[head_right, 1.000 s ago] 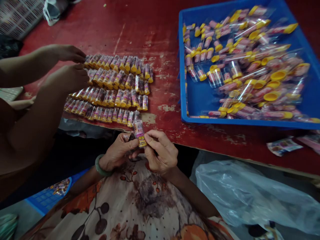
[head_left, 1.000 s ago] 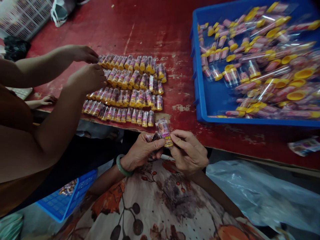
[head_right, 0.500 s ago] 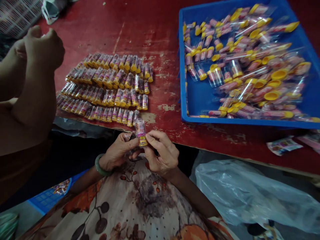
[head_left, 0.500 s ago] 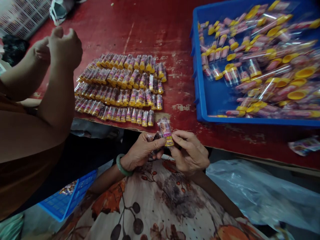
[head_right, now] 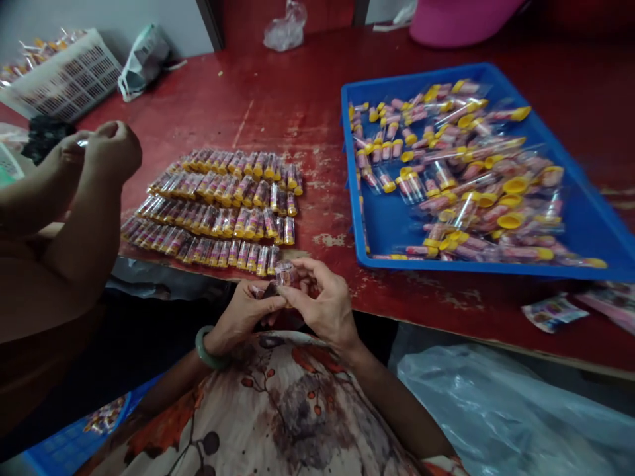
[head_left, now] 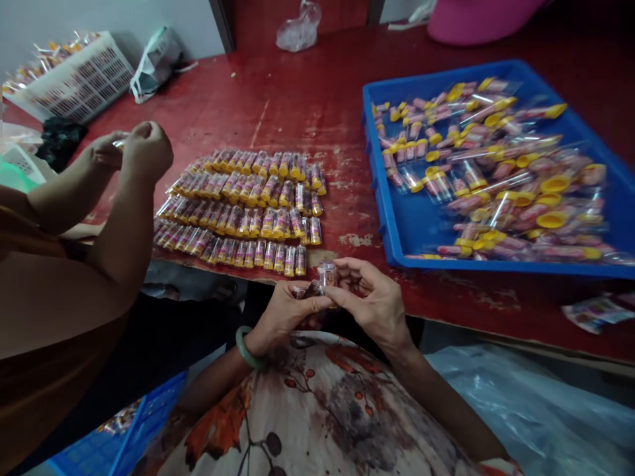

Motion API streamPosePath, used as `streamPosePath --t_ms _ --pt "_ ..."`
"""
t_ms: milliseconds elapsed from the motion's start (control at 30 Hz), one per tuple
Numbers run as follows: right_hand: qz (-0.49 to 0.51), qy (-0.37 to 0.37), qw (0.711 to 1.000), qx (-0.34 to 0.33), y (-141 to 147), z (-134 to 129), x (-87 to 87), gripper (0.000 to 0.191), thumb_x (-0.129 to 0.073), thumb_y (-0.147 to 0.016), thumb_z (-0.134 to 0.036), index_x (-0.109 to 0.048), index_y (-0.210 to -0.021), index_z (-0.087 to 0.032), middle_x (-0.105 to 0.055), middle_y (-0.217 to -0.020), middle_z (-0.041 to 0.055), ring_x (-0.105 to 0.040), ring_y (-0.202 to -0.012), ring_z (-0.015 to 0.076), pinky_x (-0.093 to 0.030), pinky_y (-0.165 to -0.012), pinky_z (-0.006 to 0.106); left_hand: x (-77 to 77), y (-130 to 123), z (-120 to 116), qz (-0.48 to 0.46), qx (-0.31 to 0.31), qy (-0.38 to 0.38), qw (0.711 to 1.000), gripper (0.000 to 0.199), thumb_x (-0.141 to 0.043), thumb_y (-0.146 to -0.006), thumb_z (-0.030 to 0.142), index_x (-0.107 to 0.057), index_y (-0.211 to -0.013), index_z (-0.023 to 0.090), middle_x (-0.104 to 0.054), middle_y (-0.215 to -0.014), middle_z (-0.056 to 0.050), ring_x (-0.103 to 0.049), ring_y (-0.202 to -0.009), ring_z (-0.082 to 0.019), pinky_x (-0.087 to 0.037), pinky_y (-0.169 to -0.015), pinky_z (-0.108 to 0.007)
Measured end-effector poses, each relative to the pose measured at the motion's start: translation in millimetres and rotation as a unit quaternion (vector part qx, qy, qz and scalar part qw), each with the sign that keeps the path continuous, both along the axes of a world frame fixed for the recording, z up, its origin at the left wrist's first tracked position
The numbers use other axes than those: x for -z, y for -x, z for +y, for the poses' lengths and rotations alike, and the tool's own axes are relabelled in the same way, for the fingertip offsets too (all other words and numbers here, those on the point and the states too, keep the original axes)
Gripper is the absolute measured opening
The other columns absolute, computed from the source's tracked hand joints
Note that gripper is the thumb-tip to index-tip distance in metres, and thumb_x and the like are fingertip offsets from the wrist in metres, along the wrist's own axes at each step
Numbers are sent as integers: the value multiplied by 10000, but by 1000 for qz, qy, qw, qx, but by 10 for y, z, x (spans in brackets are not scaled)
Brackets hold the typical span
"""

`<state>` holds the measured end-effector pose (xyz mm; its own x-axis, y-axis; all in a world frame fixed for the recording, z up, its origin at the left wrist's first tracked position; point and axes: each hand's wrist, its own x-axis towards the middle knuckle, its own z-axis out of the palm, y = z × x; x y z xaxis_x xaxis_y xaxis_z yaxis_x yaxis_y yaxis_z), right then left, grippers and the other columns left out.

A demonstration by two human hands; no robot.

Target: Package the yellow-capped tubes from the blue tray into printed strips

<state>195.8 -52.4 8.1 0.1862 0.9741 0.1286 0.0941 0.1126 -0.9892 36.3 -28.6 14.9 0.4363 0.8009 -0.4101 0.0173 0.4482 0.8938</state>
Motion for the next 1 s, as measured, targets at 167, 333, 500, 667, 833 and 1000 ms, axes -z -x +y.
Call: streamPosePath --t_ms 167,333,500,667,833,1000 --pt "93 13 995 24 21 365 -65 371 -810 -626 -322 -673 -930 -159 -699 -788 32 -641 -650 153 -536 -564 258 46 36 102 -47 -80 37 995 375 -782 -698 470 -632 -662 128 -573 -503 18 -387 -386 -42 -238 -379 -184" --pt "-81 109 978 162 -132 1228 158 401 -704 -657 -337 -654 -997 -130 -690 -767 38 -641 -662 178 -506 -574 271 92 127 170 -116 -149 103 977 348 -786 -720 418 -688 -835 105 -701 -729 -47 -510 -465 -42 -336 -404 -146" --pt "-223 170 937 208 -207 1960 388 229 -686 -611 -225 -685 -815 -121 -697 -793 98 -648 -791 256 -476 -676 314 100 262 118 -153 -157 158 963 313 -788 -723 325 -694 -920 101 -728 -790 -77 -642 -575 -121 -532 -527 -215" --pt "-320 173 918 160 -90 2039 357 194 -715 -696 -325 -681 -741 -140 -693 -757 107 -644 -764 248 -460 -674 302 59 350 93 -137 -149 178 963 315 -771 -757 328 -681 -977 120 -737 -810 -79 -679 -606 -157 -576 -555 -255" --pt "-412 133 885 174 -289 1744 129 290 -681 -789 -387 -693 -957 -151 -705 -989 138 -646 -922 273 -457 -755 333 49 381 174 -146 -149 210 955 250 -762 -750 283 -700 -891 87 -738 -799 -105 -708 -676 -199 -612 -645 -312" --pt "-469 89 846 235 -1017 1714 -170 246 -645 -814 -367 -690 -704 -151 -690 -785 132 -653 -797 225 -369 -671 353 112 375 181 -170 -154 193 954 249 -821 -693 237 -695 -863 105 -741 -843 -86 -702 -685 -160 -595 -654 -264"
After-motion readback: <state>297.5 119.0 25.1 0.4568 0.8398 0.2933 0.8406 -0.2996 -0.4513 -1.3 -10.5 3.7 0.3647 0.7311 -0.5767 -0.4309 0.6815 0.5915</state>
